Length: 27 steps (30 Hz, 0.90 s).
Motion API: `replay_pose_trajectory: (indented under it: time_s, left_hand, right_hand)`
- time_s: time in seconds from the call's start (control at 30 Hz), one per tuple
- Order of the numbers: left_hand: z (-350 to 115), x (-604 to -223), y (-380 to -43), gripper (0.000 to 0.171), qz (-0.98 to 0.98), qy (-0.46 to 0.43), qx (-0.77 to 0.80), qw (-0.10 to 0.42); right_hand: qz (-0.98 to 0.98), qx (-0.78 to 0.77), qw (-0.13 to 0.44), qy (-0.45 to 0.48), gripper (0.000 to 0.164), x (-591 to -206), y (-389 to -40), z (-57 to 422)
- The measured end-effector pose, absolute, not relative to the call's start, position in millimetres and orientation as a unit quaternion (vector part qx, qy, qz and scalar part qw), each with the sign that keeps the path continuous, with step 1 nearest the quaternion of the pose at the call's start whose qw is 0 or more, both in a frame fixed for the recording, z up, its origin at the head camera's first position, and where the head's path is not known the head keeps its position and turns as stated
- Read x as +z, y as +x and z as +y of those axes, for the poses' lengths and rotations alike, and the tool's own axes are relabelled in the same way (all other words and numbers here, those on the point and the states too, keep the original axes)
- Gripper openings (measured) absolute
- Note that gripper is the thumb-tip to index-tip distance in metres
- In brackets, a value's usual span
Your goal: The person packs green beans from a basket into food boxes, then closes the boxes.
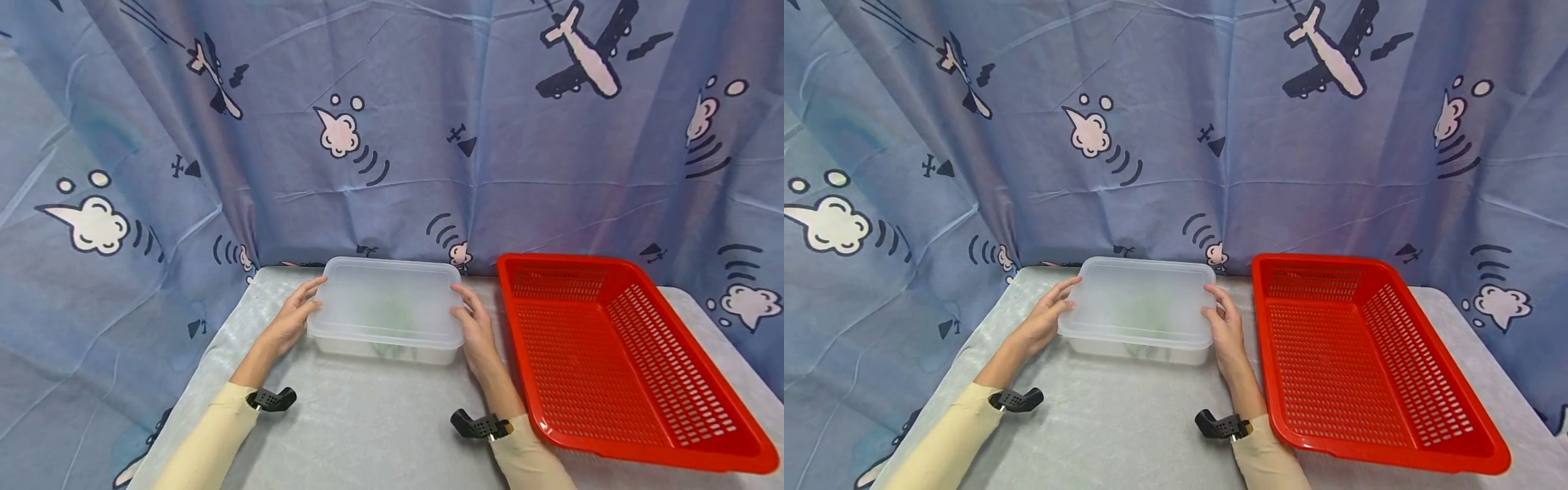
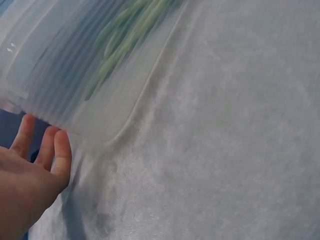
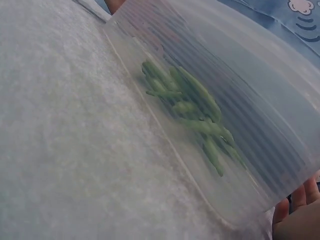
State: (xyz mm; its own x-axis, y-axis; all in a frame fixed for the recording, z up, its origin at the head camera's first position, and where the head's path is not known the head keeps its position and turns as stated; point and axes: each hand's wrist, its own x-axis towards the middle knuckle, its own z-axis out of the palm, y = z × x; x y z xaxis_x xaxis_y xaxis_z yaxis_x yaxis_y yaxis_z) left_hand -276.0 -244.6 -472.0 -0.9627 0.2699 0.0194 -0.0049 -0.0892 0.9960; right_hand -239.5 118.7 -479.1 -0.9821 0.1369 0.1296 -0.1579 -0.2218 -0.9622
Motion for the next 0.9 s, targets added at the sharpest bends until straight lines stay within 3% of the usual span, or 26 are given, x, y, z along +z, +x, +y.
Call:
replay_pose_trajectory:
  time_s: [0.5,0.9]
  left_hand:
    - [-247,-474,-290,0.071,0.670,0.122,0.722,0.122]
    - [-257,-460,-293,0.061,0.759,0.130,0.629,0.107]
  right_hand:
    - [-0.658,0.750,0.064,0.002,0.048,-481,-250,123]
    - [-0.683,0.729,0.048,-0.004,0.043,-482,-253,130]
